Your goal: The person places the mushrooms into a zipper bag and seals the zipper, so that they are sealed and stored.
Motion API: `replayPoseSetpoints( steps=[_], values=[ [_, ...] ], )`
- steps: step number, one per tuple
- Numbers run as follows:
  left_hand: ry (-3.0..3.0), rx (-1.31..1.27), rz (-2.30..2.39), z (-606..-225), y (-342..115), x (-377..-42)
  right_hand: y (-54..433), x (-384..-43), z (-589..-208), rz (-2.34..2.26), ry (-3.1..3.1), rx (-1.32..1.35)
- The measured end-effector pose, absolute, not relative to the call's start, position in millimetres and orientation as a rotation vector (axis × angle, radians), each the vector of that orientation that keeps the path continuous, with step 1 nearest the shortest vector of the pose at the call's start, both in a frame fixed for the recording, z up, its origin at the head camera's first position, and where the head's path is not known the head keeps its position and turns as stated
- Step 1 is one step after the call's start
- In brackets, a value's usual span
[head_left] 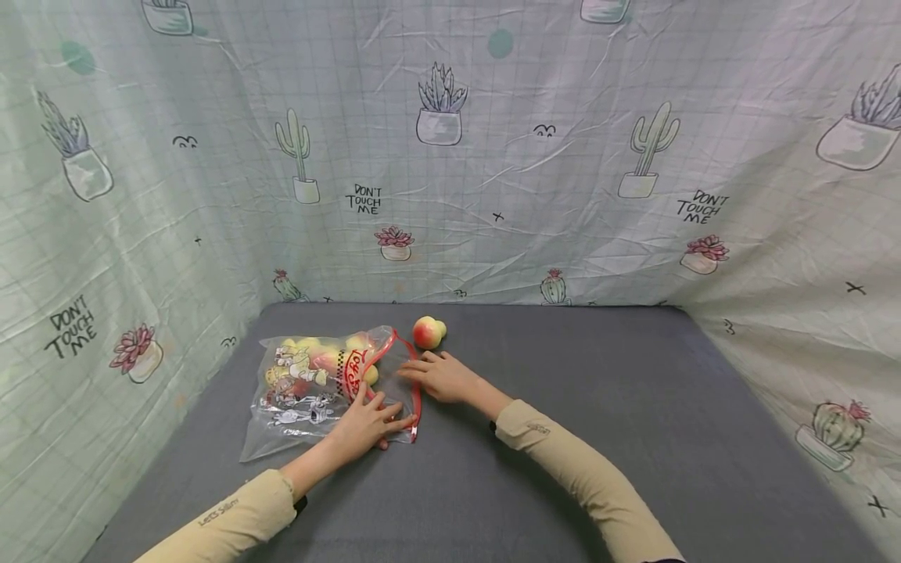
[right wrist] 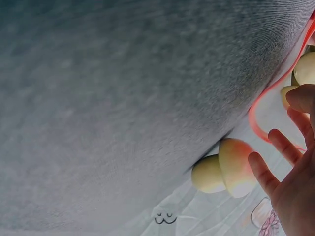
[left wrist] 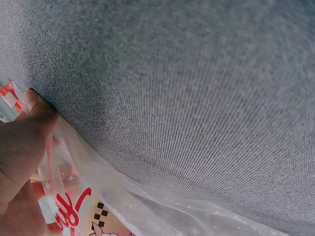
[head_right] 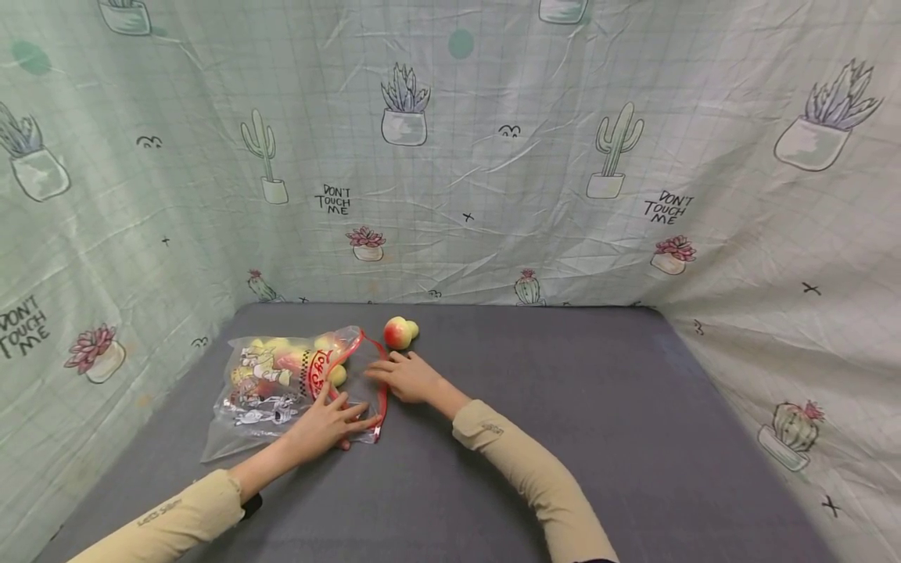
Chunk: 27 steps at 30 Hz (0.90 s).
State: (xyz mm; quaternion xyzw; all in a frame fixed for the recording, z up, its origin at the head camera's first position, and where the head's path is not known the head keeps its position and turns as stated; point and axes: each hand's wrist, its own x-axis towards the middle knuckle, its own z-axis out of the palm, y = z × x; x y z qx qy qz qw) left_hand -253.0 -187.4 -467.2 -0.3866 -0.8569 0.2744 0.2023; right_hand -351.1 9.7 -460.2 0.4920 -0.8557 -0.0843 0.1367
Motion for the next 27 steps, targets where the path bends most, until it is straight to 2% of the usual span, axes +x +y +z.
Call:
replayPoseSetpoints(
  steps=[27],
  values=[
    [-2.342,-1.094,0.691,-470.7,-189.2,-254.1,35.8,-362.1,-463.9,-0.034,-2.487,1.191]
  ],
)
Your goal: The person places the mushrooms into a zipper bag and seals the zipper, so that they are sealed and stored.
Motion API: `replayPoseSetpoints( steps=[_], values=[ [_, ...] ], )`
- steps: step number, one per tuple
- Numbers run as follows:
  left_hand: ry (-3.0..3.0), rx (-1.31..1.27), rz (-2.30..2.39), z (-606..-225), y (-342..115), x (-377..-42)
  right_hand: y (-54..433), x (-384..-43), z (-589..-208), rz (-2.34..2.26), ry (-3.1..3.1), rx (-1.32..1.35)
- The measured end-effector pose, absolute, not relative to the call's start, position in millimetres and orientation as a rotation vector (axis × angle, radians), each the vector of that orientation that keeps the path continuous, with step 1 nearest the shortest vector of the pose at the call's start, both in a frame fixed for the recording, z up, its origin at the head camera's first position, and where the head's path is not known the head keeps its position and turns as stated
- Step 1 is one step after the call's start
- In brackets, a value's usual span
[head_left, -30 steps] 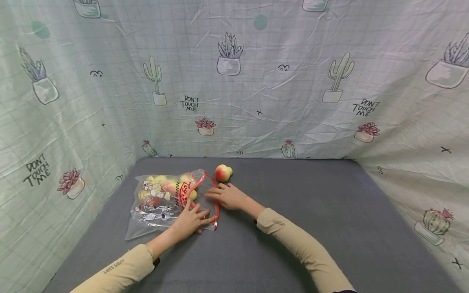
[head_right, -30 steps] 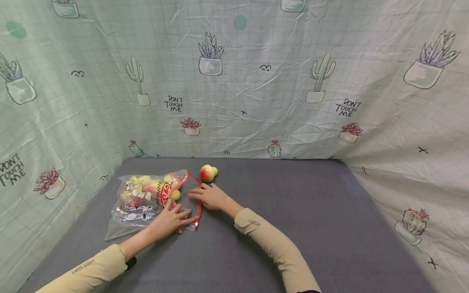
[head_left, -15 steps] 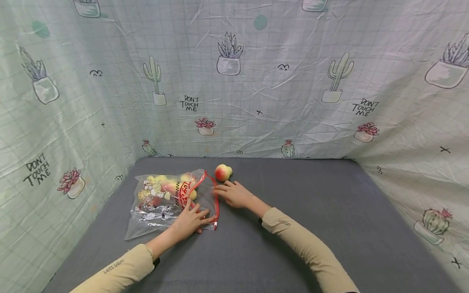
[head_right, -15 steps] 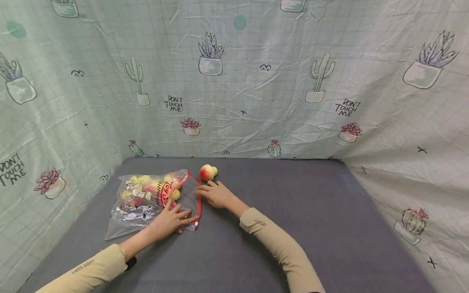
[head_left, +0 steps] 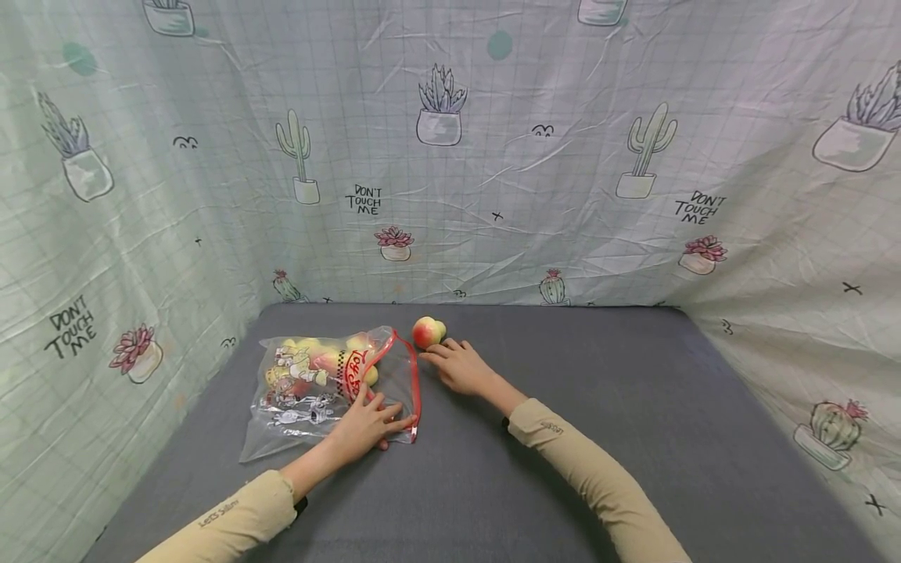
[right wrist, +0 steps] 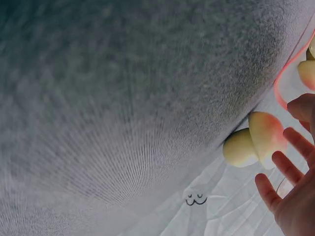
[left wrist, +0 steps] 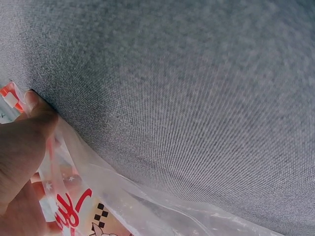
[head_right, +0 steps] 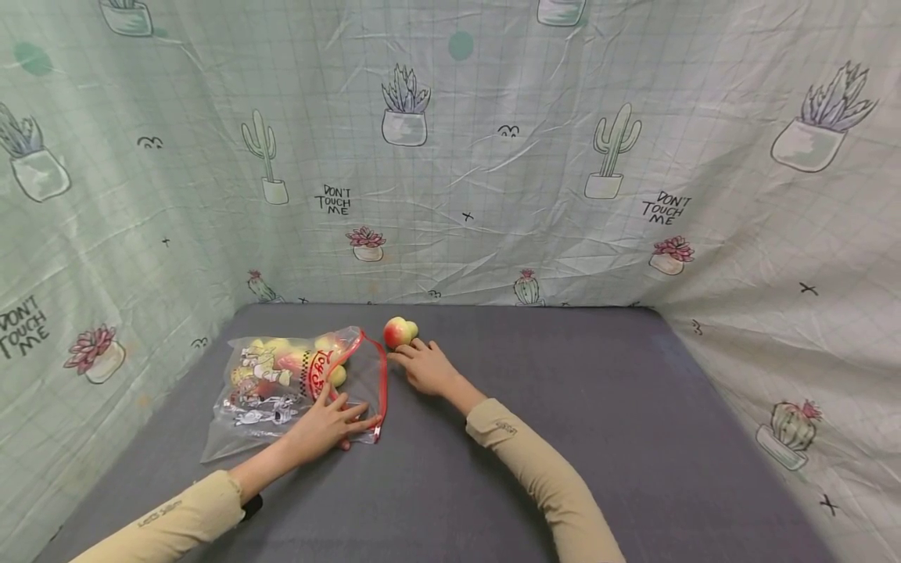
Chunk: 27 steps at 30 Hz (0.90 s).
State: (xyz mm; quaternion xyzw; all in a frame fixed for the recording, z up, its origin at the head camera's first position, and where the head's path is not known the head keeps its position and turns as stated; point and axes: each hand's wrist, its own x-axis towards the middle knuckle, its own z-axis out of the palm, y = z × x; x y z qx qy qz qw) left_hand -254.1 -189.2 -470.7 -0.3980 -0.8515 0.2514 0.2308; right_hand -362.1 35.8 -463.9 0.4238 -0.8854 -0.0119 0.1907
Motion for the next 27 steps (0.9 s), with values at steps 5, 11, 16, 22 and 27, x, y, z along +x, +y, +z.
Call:
replayPoseSetpoints(
  steps=[5,11,16,22,27],
  values=[
    [-2.354,-1.083,0.708,-471.5,-189.9,-253.9,37.6,-363.6,-462.5,-0.011,-2.49,1.098],
    [-2.391,-1.07,0.748,-472.7,-189.7,-252.5,38.5,-368.6,-462.8,0.01,-2.482,0.993],
    [-2.405,-1.067,0.759,-473.2,-188.6,-252.6,38.3,-375.3,-462.2,0.057,-2.51,0.891],
    [-2.396,-1.072,0.748,-472.5,-188.1,-253.1,35.0,-383.2,-461.2,0.112,-2.558,0.802],
    [-2.39,-1.073,0.746,-471.7,-188.2,-252.9,30.6,-386.7,-461.7,0.161,-2.628,0.778]
  ],
)
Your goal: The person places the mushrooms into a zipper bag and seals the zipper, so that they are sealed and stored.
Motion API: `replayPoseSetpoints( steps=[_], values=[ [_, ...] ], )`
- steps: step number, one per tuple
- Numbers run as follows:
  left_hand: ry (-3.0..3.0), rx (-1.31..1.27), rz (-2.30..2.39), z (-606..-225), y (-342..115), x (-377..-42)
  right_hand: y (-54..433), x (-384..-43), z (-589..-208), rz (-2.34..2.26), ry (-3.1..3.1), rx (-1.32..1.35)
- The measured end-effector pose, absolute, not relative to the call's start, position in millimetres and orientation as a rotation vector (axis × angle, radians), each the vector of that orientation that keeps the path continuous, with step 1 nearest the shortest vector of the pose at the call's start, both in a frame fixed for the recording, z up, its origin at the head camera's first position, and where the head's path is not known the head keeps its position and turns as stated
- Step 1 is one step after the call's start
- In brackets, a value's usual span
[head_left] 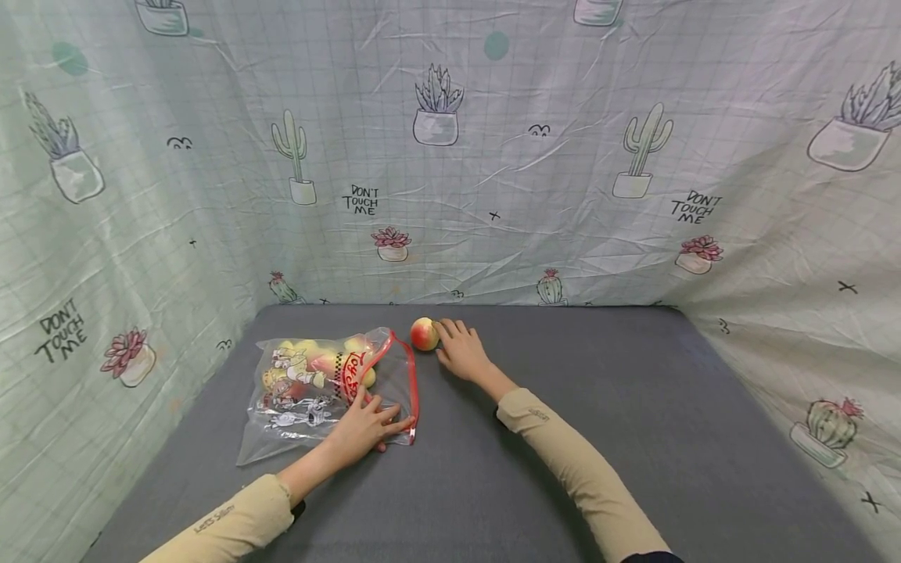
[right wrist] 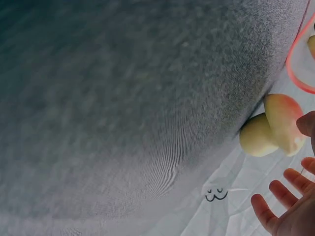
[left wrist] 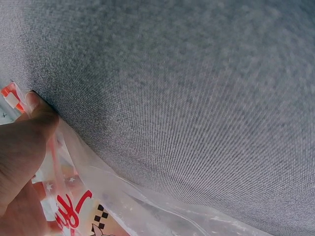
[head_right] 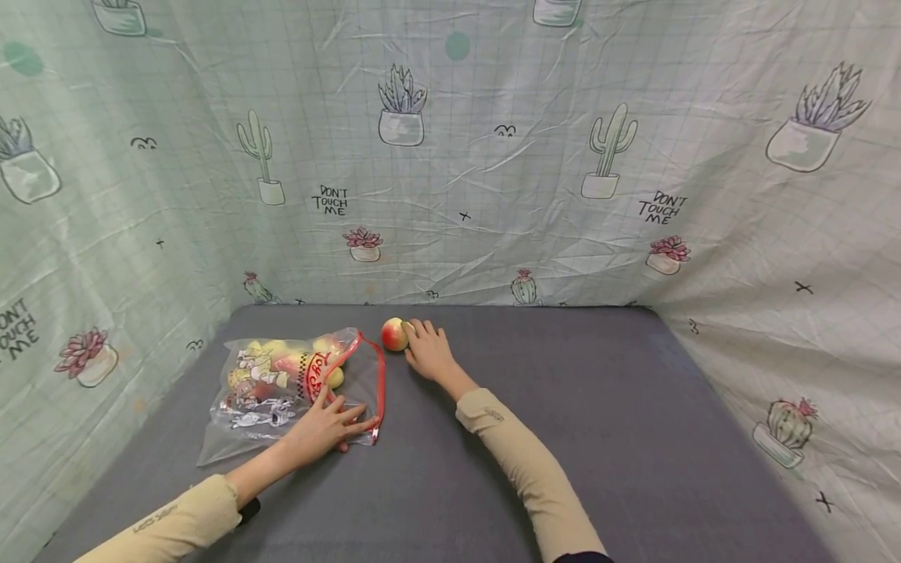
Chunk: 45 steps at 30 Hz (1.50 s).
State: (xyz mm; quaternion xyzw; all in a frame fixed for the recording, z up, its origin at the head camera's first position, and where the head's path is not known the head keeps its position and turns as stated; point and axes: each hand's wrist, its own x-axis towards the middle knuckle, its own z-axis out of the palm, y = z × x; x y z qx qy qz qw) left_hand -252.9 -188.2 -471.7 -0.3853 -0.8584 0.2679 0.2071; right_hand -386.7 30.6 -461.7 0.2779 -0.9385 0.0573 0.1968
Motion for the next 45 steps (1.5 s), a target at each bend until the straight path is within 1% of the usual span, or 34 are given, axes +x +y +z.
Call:
replayPoseSetpoints(
  steps=[17,30,45],
  values=[
    [-2.404,-1.07,0.751,-468.7,-187.0,-251.0,21.1,-403.3,-456.9,0.12,-2.737,0.776],
    [-2.433,-1.073,0.734,-467.3,-186.2,-249.5,17.2,-405.5,-456.2,0.076,-2.875,0.77],
    [-2.406,-1.074,0.719,-467.1,-186.2,-248.6,15.8,-410.3,-460.4,-0.073,-2.8,0.731]
  ],
)
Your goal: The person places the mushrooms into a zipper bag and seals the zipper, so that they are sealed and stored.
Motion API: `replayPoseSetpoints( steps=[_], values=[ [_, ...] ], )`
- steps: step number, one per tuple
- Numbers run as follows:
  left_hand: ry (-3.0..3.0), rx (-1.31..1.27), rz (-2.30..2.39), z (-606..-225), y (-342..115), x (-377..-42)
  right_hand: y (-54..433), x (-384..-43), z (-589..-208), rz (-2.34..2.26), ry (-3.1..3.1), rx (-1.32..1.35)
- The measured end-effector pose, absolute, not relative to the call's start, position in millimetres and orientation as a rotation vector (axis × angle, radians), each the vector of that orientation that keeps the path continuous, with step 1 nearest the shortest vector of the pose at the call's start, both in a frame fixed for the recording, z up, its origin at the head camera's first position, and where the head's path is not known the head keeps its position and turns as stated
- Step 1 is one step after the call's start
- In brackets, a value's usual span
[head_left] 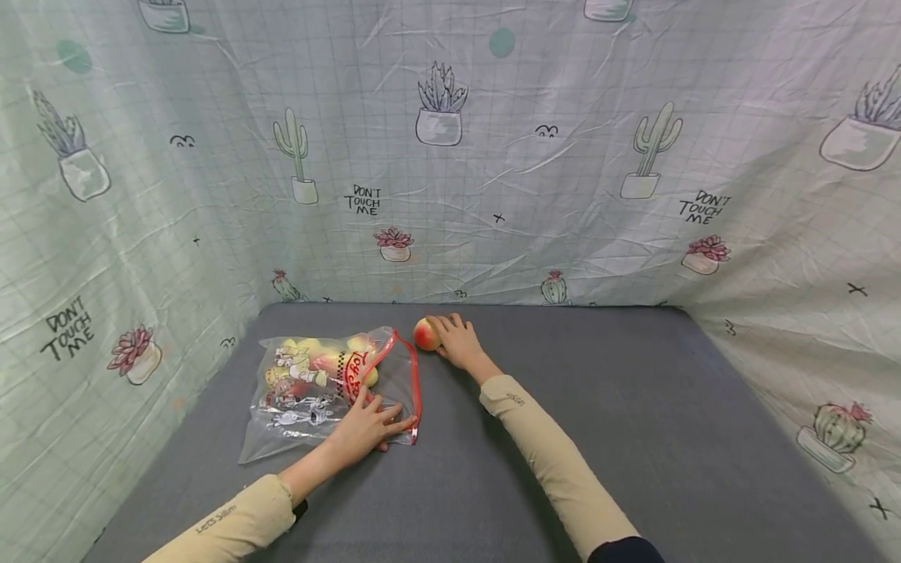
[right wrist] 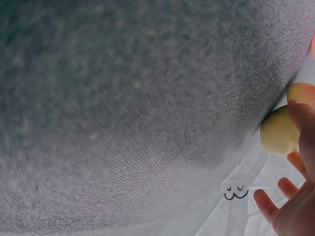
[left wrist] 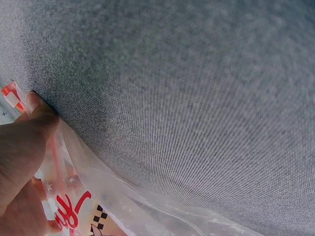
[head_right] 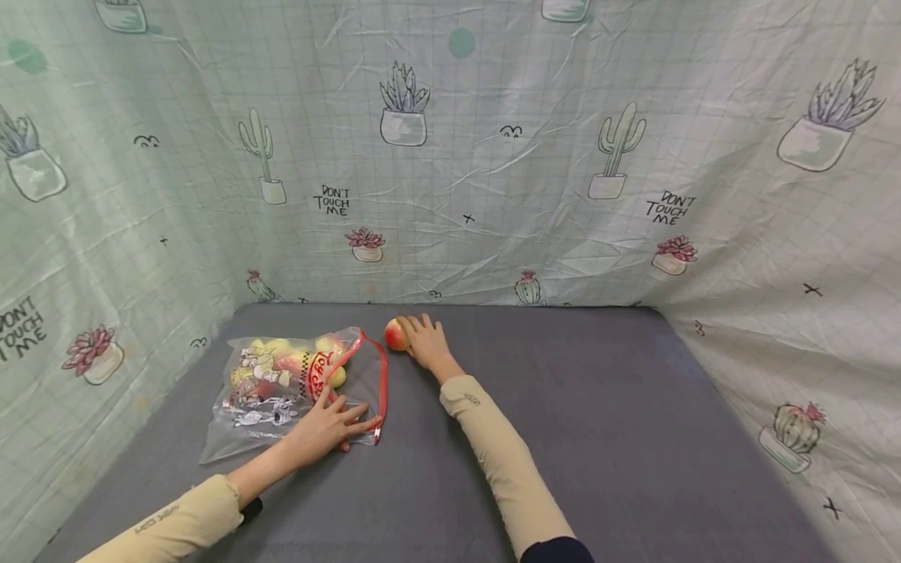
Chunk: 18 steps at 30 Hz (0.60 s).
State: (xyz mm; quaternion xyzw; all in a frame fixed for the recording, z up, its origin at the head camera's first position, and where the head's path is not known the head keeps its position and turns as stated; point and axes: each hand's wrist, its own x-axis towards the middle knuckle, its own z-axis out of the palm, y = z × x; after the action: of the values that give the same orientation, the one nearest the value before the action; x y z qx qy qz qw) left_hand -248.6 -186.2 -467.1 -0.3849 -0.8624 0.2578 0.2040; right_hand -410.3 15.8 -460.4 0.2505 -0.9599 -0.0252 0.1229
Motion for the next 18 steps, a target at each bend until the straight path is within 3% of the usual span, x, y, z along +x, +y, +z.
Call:
replayPoseSetpoints(
  steps=[18],
  values=[
    [-2.38,-1.067,0.744,-466.8,-186.2,-247.7,18.6,-409.0,-458.3,-0.067,-2.758,0.786]
  ],
)
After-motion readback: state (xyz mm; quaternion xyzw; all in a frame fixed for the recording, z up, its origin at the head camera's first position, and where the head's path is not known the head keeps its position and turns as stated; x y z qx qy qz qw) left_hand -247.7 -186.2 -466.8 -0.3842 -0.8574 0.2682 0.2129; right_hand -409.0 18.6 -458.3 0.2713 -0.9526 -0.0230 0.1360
